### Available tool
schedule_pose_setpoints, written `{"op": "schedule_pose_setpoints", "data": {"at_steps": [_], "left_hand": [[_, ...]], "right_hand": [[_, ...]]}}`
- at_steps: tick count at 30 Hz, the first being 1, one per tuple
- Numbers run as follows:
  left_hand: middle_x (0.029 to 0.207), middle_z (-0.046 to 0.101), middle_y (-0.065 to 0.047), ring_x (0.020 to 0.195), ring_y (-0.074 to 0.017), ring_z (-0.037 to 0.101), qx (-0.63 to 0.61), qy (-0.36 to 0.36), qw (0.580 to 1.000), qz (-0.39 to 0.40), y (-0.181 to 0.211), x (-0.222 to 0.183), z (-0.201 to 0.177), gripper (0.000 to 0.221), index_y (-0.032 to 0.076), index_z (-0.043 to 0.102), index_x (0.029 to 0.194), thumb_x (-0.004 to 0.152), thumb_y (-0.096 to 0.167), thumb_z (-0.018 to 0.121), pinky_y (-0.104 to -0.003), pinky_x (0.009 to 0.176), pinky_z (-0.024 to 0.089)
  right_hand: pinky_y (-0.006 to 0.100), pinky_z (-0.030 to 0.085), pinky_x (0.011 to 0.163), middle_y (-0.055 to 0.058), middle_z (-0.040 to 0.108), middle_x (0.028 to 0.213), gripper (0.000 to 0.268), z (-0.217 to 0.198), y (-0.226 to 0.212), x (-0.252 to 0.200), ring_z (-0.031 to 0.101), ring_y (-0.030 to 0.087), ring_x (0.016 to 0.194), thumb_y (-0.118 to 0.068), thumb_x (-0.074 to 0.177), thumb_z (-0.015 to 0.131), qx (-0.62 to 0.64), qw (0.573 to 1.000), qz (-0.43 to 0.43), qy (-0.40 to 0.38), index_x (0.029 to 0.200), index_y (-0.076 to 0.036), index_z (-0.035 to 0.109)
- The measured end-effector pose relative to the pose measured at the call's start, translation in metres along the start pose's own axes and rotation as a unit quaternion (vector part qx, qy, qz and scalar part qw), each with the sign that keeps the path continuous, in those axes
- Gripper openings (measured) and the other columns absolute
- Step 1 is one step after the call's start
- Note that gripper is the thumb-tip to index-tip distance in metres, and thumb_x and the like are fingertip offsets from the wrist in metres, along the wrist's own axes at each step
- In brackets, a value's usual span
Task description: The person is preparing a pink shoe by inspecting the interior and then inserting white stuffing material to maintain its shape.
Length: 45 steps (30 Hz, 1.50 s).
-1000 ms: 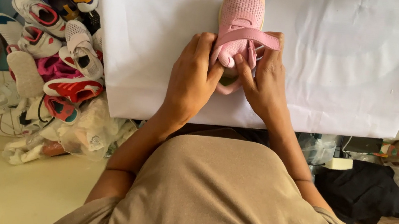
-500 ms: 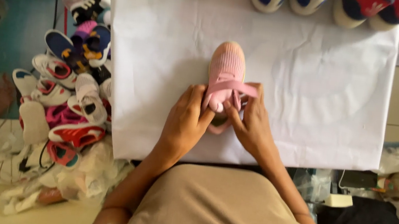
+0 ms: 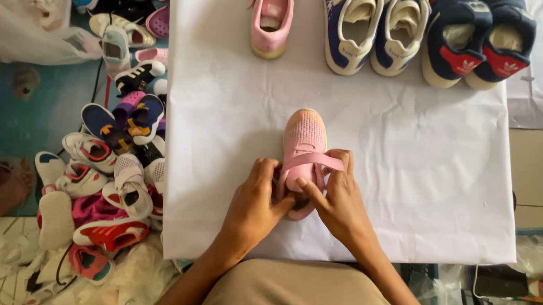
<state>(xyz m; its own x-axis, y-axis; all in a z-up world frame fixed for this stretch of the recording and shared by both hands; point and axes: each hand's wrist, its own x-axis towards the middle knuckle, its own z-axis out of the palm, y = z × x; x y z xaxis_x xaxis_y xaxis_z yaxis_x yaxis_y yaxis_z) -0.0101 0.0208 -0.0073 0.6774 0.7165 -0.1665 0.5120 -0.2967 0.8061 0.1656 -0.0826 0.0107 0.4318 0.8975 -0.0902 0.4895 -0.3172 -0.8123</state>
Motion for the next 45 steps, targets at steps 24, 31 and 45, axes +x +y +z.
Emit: {"op": "schedule_pose_setpoints", "data": {"at_steps": [24,31,45], "left_hand": [[0.113,0.06,-0.019,0.085,-0.0548,0.078,0.057,0.02,0.995,0.079,-0.015,-0.034,0.026,0.034,0.009,0.05,0.125,0.099,0.024,0.067,-0.062,0.065,0.069],[0.117,0.062,-0.021,0.088,-0.0547,0.079,0.07,0.019,0.993,0.098,-0.018,-0.036,0.026,0.041,0.006,0.051,0.127,0.097,0.022,0.073,-0.06,0.068,0.071],[0.155,0.047,-0.028,0.138,-0.0562,0.061,-0.099,0.1,0.978,0.152,0.0,-0.051,0.029,0.074,-0.001,0.039,0.158,0.091,0.003,0.07,-0.058,0.11,0.06]], "right_hand": [[0.056,0.062,0.091,0.017,0.049,0.135,0.071,0.024,0.04,-0.024,0.07,0.041,0.111,-0.035,0.084,0.093,0.054,0.996,-0.04,0.053,0.131,-0.001,0.052],[0.053,0.059,0.102,0.017,0.052,0.138,0.061,0.03,0.028,-0.018,0.062,0.043,0.135,-0.035,0.095,0.092,0.072,0.987,-0.085,0.113,0.131,-0.003,0.053],[0.055,0.055,0.106,0.015,0.05,0.144,0.069,0.04,0.026,-0.017,0.056,0.04,0.14,-0.023,0.083,0.095,0.094,0.987,-0.056,0.118,0.136,-0.009,0.053]]}}
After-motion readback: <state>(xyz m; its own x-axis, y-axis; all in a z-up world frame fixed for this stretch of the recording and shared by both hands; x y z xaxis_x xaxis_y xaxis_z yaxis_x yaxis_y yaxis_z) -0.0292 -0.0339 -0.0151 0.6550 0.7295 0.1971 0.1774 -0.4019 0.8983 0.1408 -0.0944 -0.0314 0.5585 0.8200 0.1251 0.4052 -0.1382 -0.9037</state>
